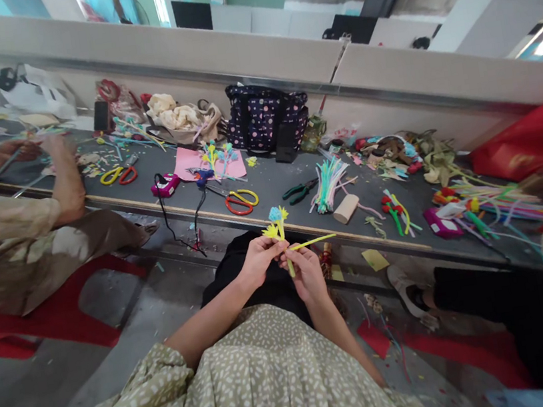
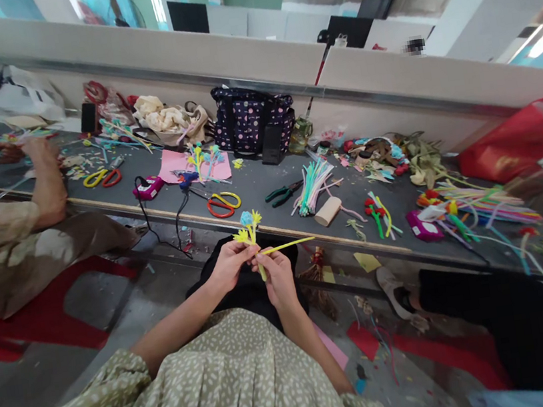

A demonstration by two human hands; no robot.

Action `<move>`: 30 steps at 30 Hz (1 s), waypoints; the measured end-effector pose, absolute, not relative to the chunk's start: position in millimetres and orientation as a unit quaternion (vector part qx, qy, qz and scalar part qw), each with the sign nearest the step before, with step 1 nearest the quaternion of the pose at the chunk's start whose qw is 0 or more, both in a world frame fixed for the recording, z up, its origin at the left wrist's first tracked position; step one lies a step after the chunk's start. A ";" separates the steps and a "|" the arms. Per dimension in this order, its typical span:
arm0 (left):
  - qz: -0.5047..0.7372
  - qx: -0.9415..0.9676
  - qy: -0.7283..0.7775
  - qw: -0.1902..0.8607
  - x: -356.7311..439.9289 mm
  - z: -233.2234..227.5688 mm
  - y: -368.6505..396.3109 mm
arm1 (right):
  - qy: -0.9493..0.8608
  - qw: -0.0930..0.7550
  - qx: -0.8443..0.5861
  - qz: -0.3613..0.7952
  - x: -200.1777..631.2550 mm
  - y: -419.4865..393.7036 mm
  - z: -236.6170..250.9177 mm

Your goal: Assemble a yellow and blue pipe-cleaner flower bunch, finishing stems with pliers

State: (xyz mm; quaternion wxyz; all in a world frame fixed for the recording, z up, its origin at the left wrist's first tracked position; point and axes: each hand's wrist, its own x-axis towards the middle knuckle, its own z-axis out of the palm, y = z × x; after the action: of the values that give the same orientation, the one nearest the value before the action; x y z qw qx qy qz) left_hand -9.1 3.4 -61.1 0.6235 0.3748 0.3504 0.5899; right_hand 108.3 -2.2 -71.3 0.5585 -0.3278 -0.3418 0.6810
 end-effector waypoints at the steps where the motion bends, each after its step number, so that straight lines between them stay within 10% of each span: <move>1: 0.587 0.374 0.346 0.629 -9.1 -61.3 3.2 | -0.330 0.556 -0.323 0.691 108.0 -2.4 -71.3; 21: 0.620 0.335 0.388 0.594 -4.1 -63.2 5.5 | -0.620 0.601 -0.433 0.259 110.3 -7.9 -78.9; 30: 0.618 0.347 0.384 0.592 -5.9 -59.2 4.6 | -0.507 0.608 -0.396 0.465 107.0 -7.9 -71.8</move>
State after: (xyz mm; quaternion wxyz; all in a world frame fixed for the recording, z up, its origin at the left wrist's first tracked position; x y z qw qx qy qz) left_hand -5.9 4.6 -59.2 0.5916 0.3467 0.3845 0.6180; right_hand 107.0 -7.9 -71.8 0.6080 -0.3957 -0.5071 0.4654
